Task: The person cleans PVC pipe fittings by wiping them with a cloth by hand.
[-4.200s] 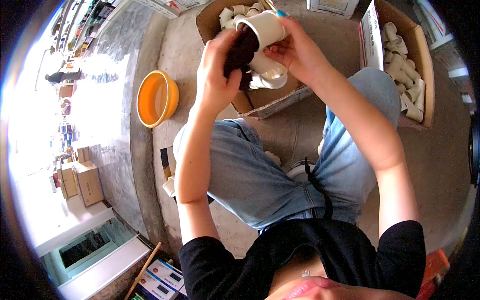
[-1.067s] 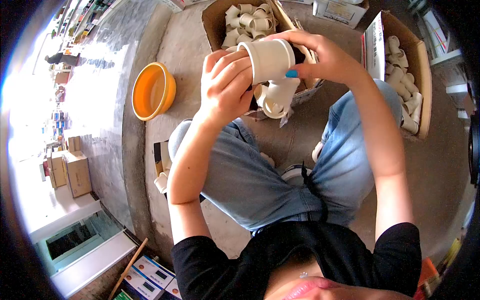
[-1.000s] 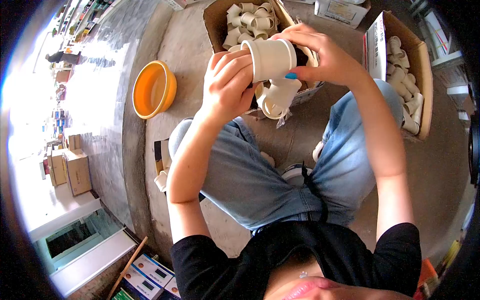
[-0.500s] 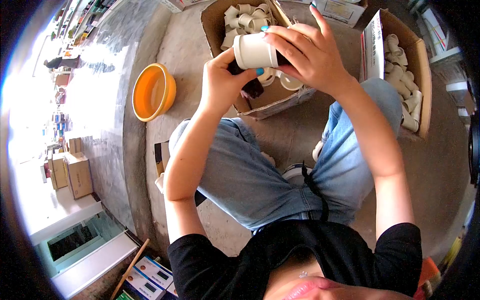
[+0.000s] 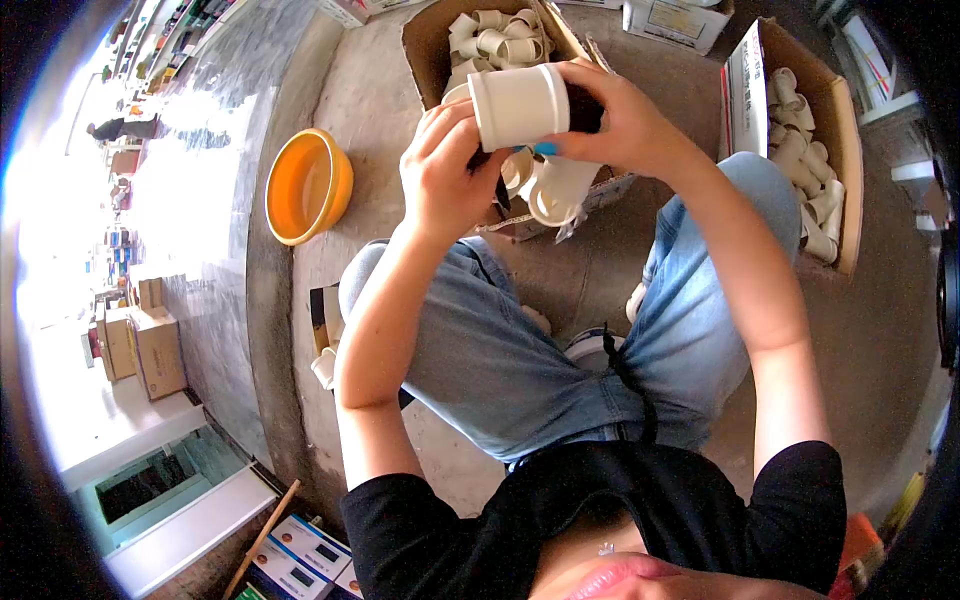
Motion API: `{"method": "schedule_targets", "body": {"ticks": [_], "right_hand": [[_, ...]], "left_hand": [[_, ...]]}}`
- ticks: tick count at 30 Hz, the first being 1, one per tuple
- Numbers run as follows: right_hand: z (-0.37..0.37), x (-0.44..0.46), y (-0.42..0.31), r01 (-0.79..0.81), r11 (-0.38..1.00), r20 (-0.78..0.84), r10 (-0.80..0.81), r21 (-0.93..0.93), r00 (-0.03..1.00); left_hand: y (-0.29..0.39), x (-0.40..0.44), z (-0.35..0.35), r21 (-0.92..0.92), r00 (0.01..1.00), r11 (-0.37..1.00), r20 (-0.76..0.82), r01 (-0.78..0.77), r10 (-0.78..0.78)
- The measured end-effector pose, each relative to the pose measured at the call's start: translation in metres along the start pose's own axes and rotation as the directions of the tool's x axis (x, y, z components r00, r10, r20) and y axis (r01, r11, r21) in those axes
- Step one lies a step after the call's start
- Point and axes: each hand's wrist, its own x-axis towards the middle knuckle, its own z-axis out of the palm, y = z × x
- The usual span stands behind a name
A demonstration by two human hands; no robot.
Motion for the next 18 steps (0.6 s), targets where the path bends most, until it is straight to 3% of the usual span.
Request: {"method": "schedule_targets", "body": {"ticks": [2, 5, 9, 11, 13, 15, 16, 18], "right_hand": [[0.003, -0.001, 0.002, 0.093, 0.973, -0.091, -0.115, -0.213, 0.989], [0.003, -0.001, 0.002, 0.194, 0.781, -0.135, -0.334, -0.593, 0.933], [-0.018, 0.003, -0.021, 0.326, 0.507, 0.038, -0.497, -0.798, 0.867], [-0.019, 0.001, -0.016, 0.332, 0.444, 0.032, -0.559, -0.832, 0.828], [-0.012, 0.001, -0.001, 0.314, 0.493, 0.027, -0.504, -0.811, 0.863], [-0.007, -0.001, 0.003, 0.152, 0.873, -0.006, -0.175, -0.464, 0.985], [-0.005, -0.001, 0.003, 0.011, 0.969, 0.04, -0.001, -0.249, 0.999], [-0.009, 0.002, 0.003, -0.157, 0.974, 0.179, 0.127, 0.166, 0.976]], "left_hand": [[0.001, 0.003, 0.0, 0.006, 0.995, 0.996, 0.037, 0.09, -0.09], [-0.001, 0.005, 0.002, -0.16, 0.978, 0.967, 0.098, 0.197, -0.183], [0.0, 0.004, -0.002, -0.278, 0.79, 0.755, 0.378, 0.594, -0.482], [0.001, 0.004, -0.002, -0.359, 0.793, 0.716, 0.389, 0.599, -0.468], [0.001, 0.004, -0.001, -0.438, 0.785, 0.652, 0.377, 0.619, -0.492], [0.003, 0.002, 0.001, -0.513, 0.757, 0.564, 0.341, 0.647, -0.558], [0.004, 0.001, 0.001, -0.426, 0.79, 0.667, 0.295, 0.612, -0.537], [0.005, -0.001, 0.001, -0.223, 0.856, 0.83, 0.222, 0.511, -0.467]]}}
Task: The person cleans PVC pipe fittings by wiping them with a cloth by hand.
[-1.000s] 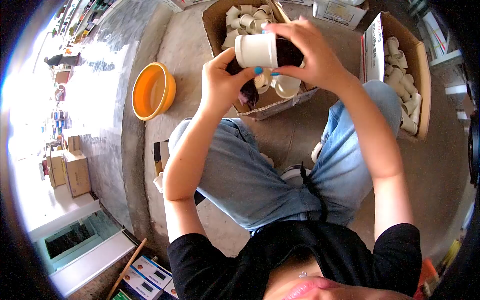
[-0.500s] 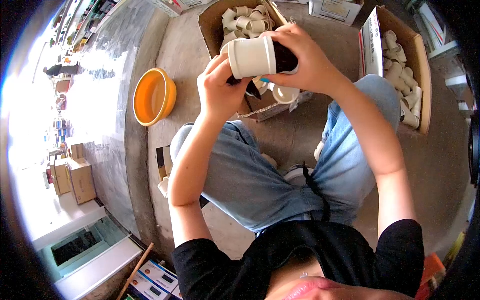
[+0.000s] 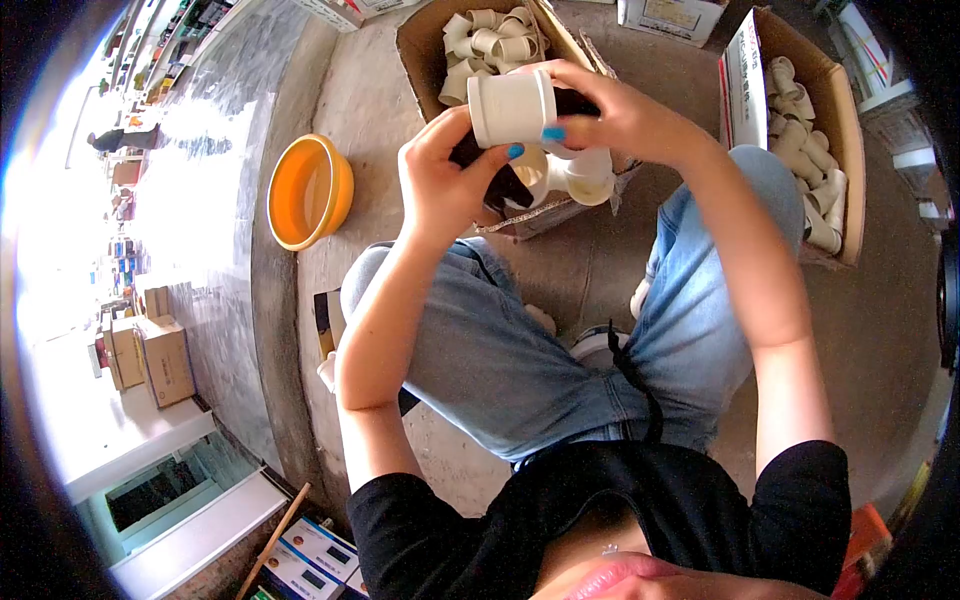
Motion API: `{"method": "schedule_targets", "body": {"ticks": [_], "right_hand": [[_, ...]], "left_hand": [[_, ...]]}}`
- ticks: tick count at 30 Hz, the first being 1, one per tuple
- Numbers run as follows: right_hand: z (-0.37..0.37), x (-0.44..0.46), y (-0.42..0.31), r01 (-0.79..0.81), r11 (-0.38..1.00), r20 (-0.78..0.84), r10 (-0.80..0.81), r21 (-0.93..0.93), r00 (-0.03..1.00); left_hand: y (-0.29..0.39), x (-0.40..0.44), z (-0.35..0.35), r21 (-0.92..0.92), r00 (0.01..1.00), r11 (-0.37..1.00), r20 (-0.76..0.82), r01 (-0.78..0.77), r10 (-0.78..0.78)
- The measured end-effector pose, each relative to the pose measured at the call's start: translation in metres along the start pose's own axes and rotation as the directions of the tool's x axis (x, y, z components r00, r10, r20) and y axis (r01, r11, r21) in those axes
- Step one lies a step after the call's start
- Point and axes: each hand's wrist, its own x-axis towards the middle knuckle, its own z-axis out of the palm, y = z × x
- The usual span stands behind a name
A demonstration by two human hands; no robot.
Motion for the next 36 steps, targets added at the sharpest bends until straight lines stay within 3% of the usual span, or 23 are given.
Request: {"method": "schedule_targets", "body": {"ticks": [1, 3, 4, 6, 9, 10, 12, 13, 15, 17, 18, 21, 22, 24, 25, 28, 29, 30, 33, 34, 36], "right_hand": [[-0.004, 0.002, 0.001, -0.069, 0.975, 0.075, 0.054, 0.21, 0.996], [-0.01, 0.004, 0.002, -0.156, 0.965, 0.159, 0.123, 0.211, 0.98], [-0.012, 0.003, -0.001, -0.178, 0.964, 0.195, 0.139, 0.197, 0.971], [-0.012, 0.001, -0.008, -0.191, 0.956, 0.212, 0.143, 0.224, 0.967], [0.001, 0.001, 0.004, 0.118, 0.977, -0.092, -0.135, -0.176, 0.986], [0.003, -0.002, 0.0, 0.115, 0.94, -0.145, -0.168, -0.32, 0.975], [0.008, -0.003, -0.004, 0.199, 0.782, -0.184, -0.371, -0.591, 0.91], [0.009, -0.002, -0.005, 0.217, 0.671, -0.179, -0.469, -0.709, 0.865], [0.009, 0.001, -0.004, 0.279, 0.529, -0.136, -0.615, -0.801, 0.777], [0.007, 0.004, -0.004, 0.314, 0.366, -0.068, -0.738, -0.876, 0.671], [0.005, -0.006, -0.019, 0.268, 0.357, -0.023, -0.636, -0.895, 0.771], [0.009, -0.003, -0.007, 0.177, 0.364, -0.083, -0.596, -0.914, 0.799], [0.008, -0.004, -0.009, 0.143, 0.493, -0.119, -0.462, -0.858, 0.879], [-0.001, -0.002, 0.001, 0.128, 0.863, -0.058, -0.178, -0.489, 0.982], [-0.004, -0.001, 0.005, 0.053, 0.966, 0.027, -0.047, -0.254, 0.999], [-0.011, 0.0, -0.003, -0.113, 0.993, 0.118, 0.109, 0.025, 0.987], [-0.01, 0.0, -0.007, -0.171, 0.98, 0.145, 0.156, 0.097, 0.977], [-0.008, 0.001, -0.01, -0.126, 0.979, 0.122, 0.107, 0.163, 0.987], [-0.002, 0.0, -0.005, 0.054, 0.998, -0.029, -0.054, 0.011, 0.998], [0.001, 0.0, -0.002, 0.118, 0.979, -0.116, -0.139, -0.166, 0.983], [0.004, -0.001, -0.004, 0.187, 0.918, -0.176, -0.261, -0.35, 0.949]], "left_hand": [[0.0, 0.001, 0.001, 0.083, 0.977, 0.974, -0.031, -0.209, 0.212], [-0.003, 0.007, 0.003, 0.257, 0.797, 0.778, -0.042, -0.574, 0.602], [-0.005, 0.008, 0.002, 0.316, 0.736, 0.699, -0.002, -0.642, 0.677], [0.0, 0.006, -0.001, 0.326, 0.792, 0.748, 0.003, -0.578, 0.611], [0.0, 0.005, -0.003, 0.315, 0.884, 0.837, 0.011, -0.447, 0.468], [-0.001, 0.005, -0.002, 0.32, 0.907, 0.859, 0.005, -0.401, 0.421], [0.001, 0.007, -0.002, 0.309, 0.932, 0.887, -0.002, -0.343, 0.361], [0.0, 0.008, -0.002, 0.217, 0.974, 0.95, 0.006, -0.224, 0.228], [-0.002, 0.008, -0.003, 0.033, 0.997, 0.999, 0.064, 0.042, -0.044], [-0.004, 0.01, -0.003, -0.097, 0.991, 0.991, 0.108, 0.09, -0.08], [-0.007, 0.011, -0.002, -0.174, 0.991, 0.98, 0.109, 0.1, -0.082], [-0.008, 0.01, -0.002, -0.385, 0.983, 0.905, 0.104, 0.182, -0.154], [-0.008, 0.009, -0.002, -0.45, 0.977, 0.867, 0.106, 0.215, -0.187], [-0.001, 0.005, -0.003, -0.138, 0.996, 0.987, 0.033, 0.082, -0.079], [0.003, 0.003, -0.003, 0.029, 1.0, 0.999, 0.014, 0.016, -0.017], [0.002, 0.004, 0.0, 0.251, 0.912, 0.886, -0.034, -0.389, 0.41], [0.0, 0.004, 0.0, 0.311, 0.849, 0.813, -0.037, -0.491, 0.527], [0.001, 0.005, 0.0, 0.321, 0.829, 0.794, -0.045, -0.516, 0.557], [0.001, 0.004, 0.0, 0.349, 0.836, 0.802, -0.085, -0.485, 0.542], [0.002, 0.004, 0.0, 0.348, 0.871, 0.835, -0.091, -0.427, 0.484], [0.002, 0.003, 0.0, 0.343, 0.927, 0.888, -0.106, -0.306, 0.361]]}}
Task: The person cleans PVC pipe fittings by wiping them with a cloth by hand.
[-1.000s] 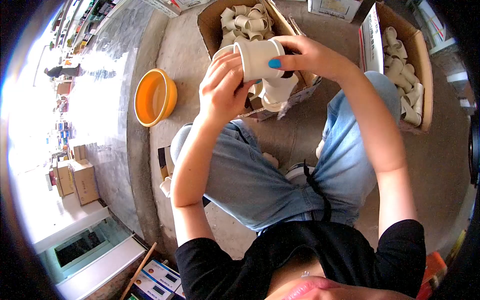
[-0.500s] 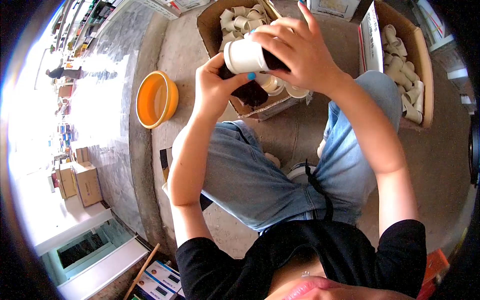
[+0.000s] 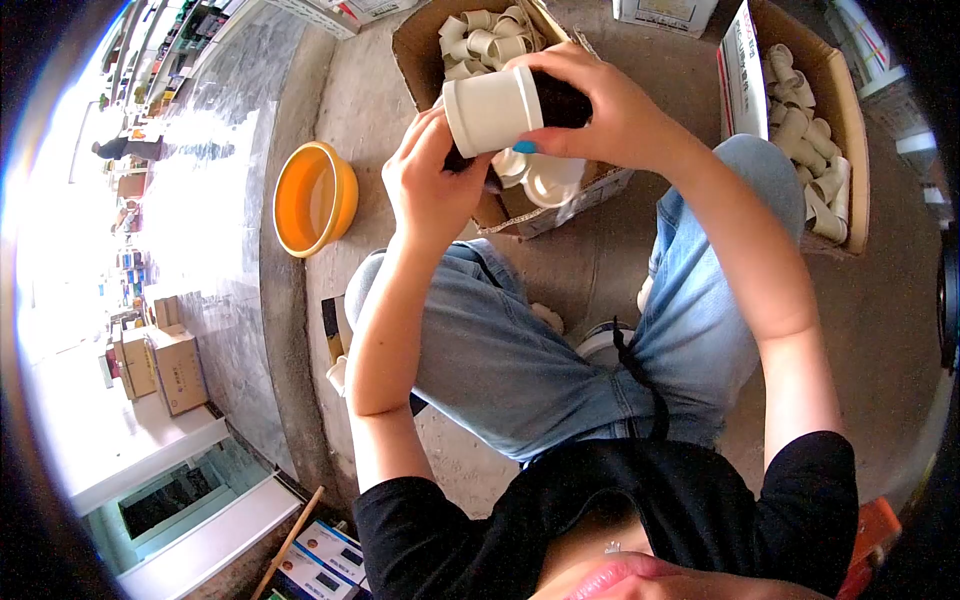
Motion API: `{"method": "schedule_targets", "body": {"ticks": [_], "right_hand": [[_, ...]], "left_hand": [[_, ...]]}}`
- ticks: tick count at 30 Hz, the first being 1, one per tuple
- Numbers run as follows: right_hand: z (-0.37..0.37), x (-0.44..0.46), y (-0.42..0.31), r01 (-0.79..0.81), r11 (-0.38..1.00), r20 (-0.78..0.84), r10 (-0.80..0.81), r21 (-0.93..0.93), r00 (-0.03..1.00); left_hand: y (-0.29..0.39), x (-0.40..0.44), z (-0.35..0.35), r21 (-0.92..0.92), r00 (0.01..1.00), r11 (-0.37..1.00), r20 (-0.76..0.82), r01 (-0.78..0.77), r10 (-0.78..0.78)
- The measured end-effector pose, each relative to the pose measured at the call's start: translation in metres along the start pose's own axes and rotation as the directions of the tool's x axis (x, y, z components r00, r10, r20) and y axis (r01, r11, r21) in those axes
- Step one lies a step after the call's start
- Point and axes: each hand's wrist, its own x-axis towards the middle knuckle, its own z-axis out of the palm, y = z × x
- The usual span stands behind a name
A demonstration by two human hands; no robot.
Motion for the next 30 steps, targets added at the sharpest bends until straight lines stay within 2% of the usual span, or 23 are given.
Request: {"method": "schedule_targets", "body": {"ticks": [3, 6, 10, 12, 13, 15, 16, 17, 18, 19, 20, 22, 23, 24, 26, 27, 30], "right_hand": [[0.005, 0.0, 0.0, 0.122, 0.948, -0.119, -0.163, -0.294, 0.979], [0.006, -0.002, -0.009, 0.175, 0.811, -0.12, -0.288, -0.558, 0.95], [-0.008, 0.002, -0.021, 0.282, 0.663, -0.024, -0.412, -0.694, 0.911], [-0.009, 0.001, -0.017, 0.295, 0.631, -0.01, -0.432, -0.717, 0.902], [-0.006, 0.0, -0.012, 0.264, 0.705, -0.021, -0.368, -0.659, 0.93], [0.002, -0.001, 0.0, 0.185, 0.83, -0.026, -0.233, -0.527, 0.972], [-0.003, 0.0, -0.001, 0.066, 0.946, 0.06, -0.049, -0.318, 0.997], [0.0, 0.0, 0.004, -0.018, 0.998, 0.093, 0.024, -0.067, 0.995], [0.003, 0.003, 0.008, -0.114, 0.977, 0.142, 0.088, 0.183, 0.986], [0.004, 0.005, 0.01, -0.211, 0.886, 0.204, 0.136, 0.414, 0.969], [-0.003, 0.004, 0.01, -0.343, 0.863, 0.322, 0.227, 0.37, 0.919], [-0.011, 0.007, 0.0, -0.402, 0.852, 0.407, 0.253, 0.335, 0.878], [-0.012, 0.007, -0.002, -0.43, 0.845, 0.449, 0.265, 0.317, 0.853], [-0.009, 0.005, -0.002, -0.456, 0.786, 0.432, 0.269, 0.418, 0.861], [0.006, -0.003, 0.008, -0.182, 0.964, 0.131, 0.158, 0.196, 0.979], [0.009, -0.003, 0.007, -0.06, 0.997, -0.009, 0.06, 0.04, 0.998], [0.009, -0.003, -0.001, 0.08, 0.941, -0.074, -0.11, -0.328, 0.991]], "left_hand": [[-0.003, 0.0, 0.003, -0.155, 0.965, 0.955, 0.112, 0.253, -0.238], [-0.009, 0.005, 0.003, -0.352, 0.905, 0.841, 0.268, 0.412, -0.331], [-0.014, 0.006, 0.002, -0.516, 0.828, 0.656, 0.436, 0.551, -0.353], [-0.012, 0.006, 0.0, -0.584, 0.821, 0.577, 0.433, 0.571, -0.373], [-0.01, 0.006, -0.002, -0.617, 0.817, 0.535, 0.431, 0.577, -0.384], [-0.005, 0.005, -0.005, -0.531, 0.832, 0.641, 0.361, 0.554, -0.421], [-0.003, 0.004, -0.006, -0.481, 0.84, 0.688, 0.324, 0.543, -0.436], [-0.001, 0.001, -0.006, -0.403, 0.883, 0.788, 0.261, 0.466, -0.389], [0.001, -0.001, -0.006, -0.313, 0.921, 0.869, 0.205, 0.382, -0.331], [0.001, -0.003, -0.005, -0.215, 0.953, 0.932, 0.156, 0.29, -0.261], [-0.006, -0.004, -0.002, -0.171, 0.997, 0.984, 0.067, 0.053, -0.042], [-0.009, 0.0, 0.0, -0.09, 0.985, 0.981, 0.005, -0.173, 0.174], [-0.01, 0.001, 0.0, -0.044, 0.96, 0.959, -0.017, -0.281, 0.28], [-0.008, 0.001, -0.003, -0.024, 0.968, 0.968, 0.013, -0.251, 0.251], [-0.006, -0.001, -0.007, 0.005, 0.993, 0.996, 0.069, -0.093, 0.093], [-0.006, -0.001, -0.007, 0.019, 0.995, 1.0, 0.095, -0.017, 0.015], [-0.006, 0.0, -0.002, -0.125, 0.977, 0.973, 0.123, 0.192, -0.177]]}}
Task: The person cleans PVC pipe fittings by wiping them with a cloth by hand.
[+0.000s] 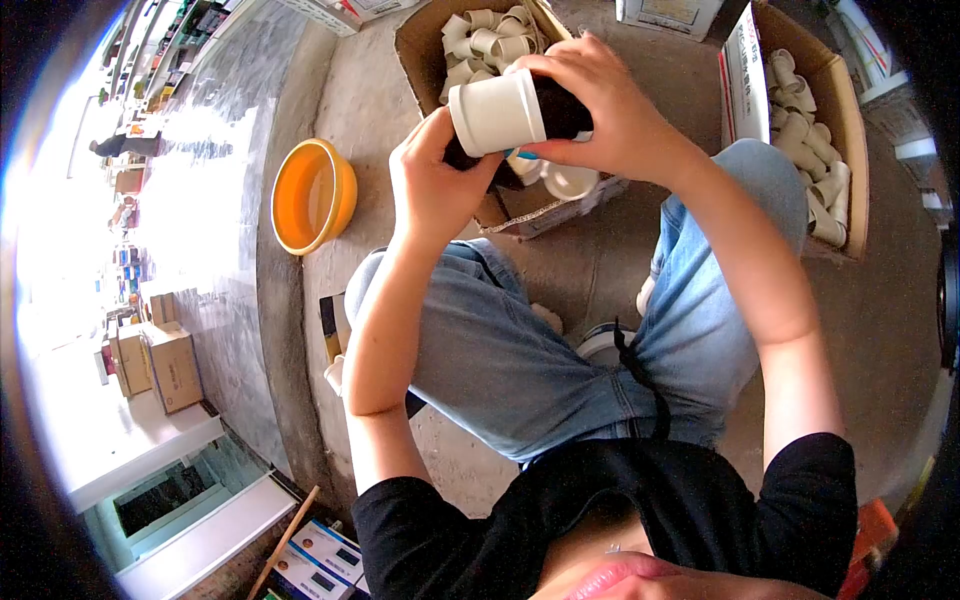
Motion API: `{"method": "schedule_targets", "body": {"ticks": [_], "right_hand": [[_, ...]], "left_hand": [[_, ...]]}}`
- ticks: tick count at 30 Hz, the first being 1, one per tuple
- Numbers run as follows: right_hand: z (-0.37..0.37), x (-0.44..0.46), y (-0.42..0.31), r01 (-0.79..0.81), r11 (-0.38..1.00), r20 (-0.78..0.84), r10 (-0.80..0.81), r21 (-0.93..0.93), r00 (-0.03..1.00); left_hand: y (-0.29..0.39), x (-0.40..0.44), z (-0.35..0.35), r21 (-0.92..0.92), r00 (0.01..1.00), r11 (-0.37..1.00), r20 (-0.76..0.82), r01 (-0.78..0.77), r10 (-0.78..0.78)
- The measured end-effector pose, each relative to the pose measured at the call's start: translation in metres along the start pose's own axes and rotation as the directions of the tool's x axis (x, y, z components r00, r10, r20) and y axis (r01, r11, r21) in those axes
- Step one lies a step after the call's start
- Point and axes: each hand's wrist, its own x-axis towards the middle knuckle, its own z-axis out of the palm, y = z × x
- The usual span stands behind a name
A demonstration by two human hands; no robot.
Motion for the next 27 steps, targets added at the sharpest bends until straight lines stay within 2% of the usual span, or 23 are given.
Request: {"method": "schedule_targets", "body": {"ticks": [1, 5, 6, 9, 11, 12, 13, 14, 15, 17, 19, 21, 22, 25, 26, 27], "right_hand": [[0.0, 0.0, -0.001, 0.051, 0.989, -0.025, -0.055, -0.138, 0.998], [-0.008, 0.006, -0.006, 0.21, 0.892, -0.086, -0.264, -0.4, 0.961], [0.0, 0.018, 0.008, 0.382, 0.759, -0.197, -0.547, -0.528, 0.814], [-0.002, 0.002, 0.009, 0.275, 0.844, -0.058, -0.337, -0.461, 0.94], [0.001, 0.0, 0.013, 0.081, 0.995, 0.057, -0.078, -0.055, 0.995], [0.002, 0.0, 0.014, -0.059, 0.988, 0.153, 0.037, 0.141, 0.988], [0.002, 0.0, 0.016, -0.174, 0.915, 0.243, 0.087, 0.365, 0.966], [-0.001, 0.002, 0.017, -0.295, 0.779, 0.34, 0.113, 0.553, 0.934], [-0.004, 0.004, 0.018, -0.411, 0.593, 0.436, 0.11, 0.693, 0.893], [-0.012, 0.007, 0.016, -0.482, 0.61, 0.523, 0.127, 0.629, 0.843], [-0.018, 0.009, 0.014, -0.532, 0.62, 0.603, 0.115, 0.577, 0.789], [-0.017, 0.008, 0.013, -0.501, 0.634, 0.57, 0.112, 0.589, 0.814], [-0.017, 0.007, 0.013, -0.485, 0.641, 0.553, 0.113, 0.594, 0.826], [-0.008, 0.004, 0.012, -0.398, 0.749, 0.42, 0.177, 0.529, 0.89], [-0.004, -0.001, 0.014, -0.229, 0.917, 0.233, 0.157, 0.327, 0.96], [-0.005, 0.0, 0.013, -0.153, 0.96, 0.157, 0.118, 0.234, 0.98]], "left_hand": [[0.0, 0.0, 0.001, -0.06, 0.997, 0.995, 0.018, 0.074, -0.073], [0.004, 0.003, -0.001, -0.402, 0.97, 0.886, 0.161, 0.231, -0.18], [0.005, 0.003, -0.001, -0.438, 0.964, 0.861, 0.176, 0.259, -0.2], [0.009, 0.001, 0.0, -0.506, 0.942, 0.794, 0.195, 0.336, -0.274], [0.012, -0.002, 0.0, -0.508, 0.921, 0.769, 0.172, 0.387, -0.35], [0.013, -0.004, 0.0, -0.396, 0.961, 0.876, 0.104, 0.276, -0.256], [0.013, -0.006, 0.002, -0.269, 0.988, 0.95, 0.053, 0.157, -0.148], [0.013, -0.007, 0.003, -0.134, 0.999, 0.991, 0.019, 0.033, -0.03], [0.009, -0.006, 0.004, -0.071, 0.987, 0.985, -0.018, -0.158, 0.157], [-0.002, -0.002, 0.006, 0.076, 0.858, 0.859, -0.056, -0.506, 0.51], [-0.002, 0.0, 0.003, 0.168, 0.802, 0.796, -0.042, -0.582, 0.595], [-0.004, 0.006, -0.004, 0.247, 0.754, 0.729, 0.014, -0.639, 0.656], [-0.01, 0.008, -0.004, 0.225, 0.758, 0.735, 0.022, -0.64, 0.652], [-0.001, 0.003, -0.003, 0.21, 0.898, 0.877, 0.009, -0.432, 0.44], [-0.002, 0.004, -0.002, 0.209, 0.91, 0.89, 0.003, -0.406, 0.414], [-0.001, 0.004, 0.0, 0.173, 0.945, 0.93, 0.005, -0.324, 0.328]]}}
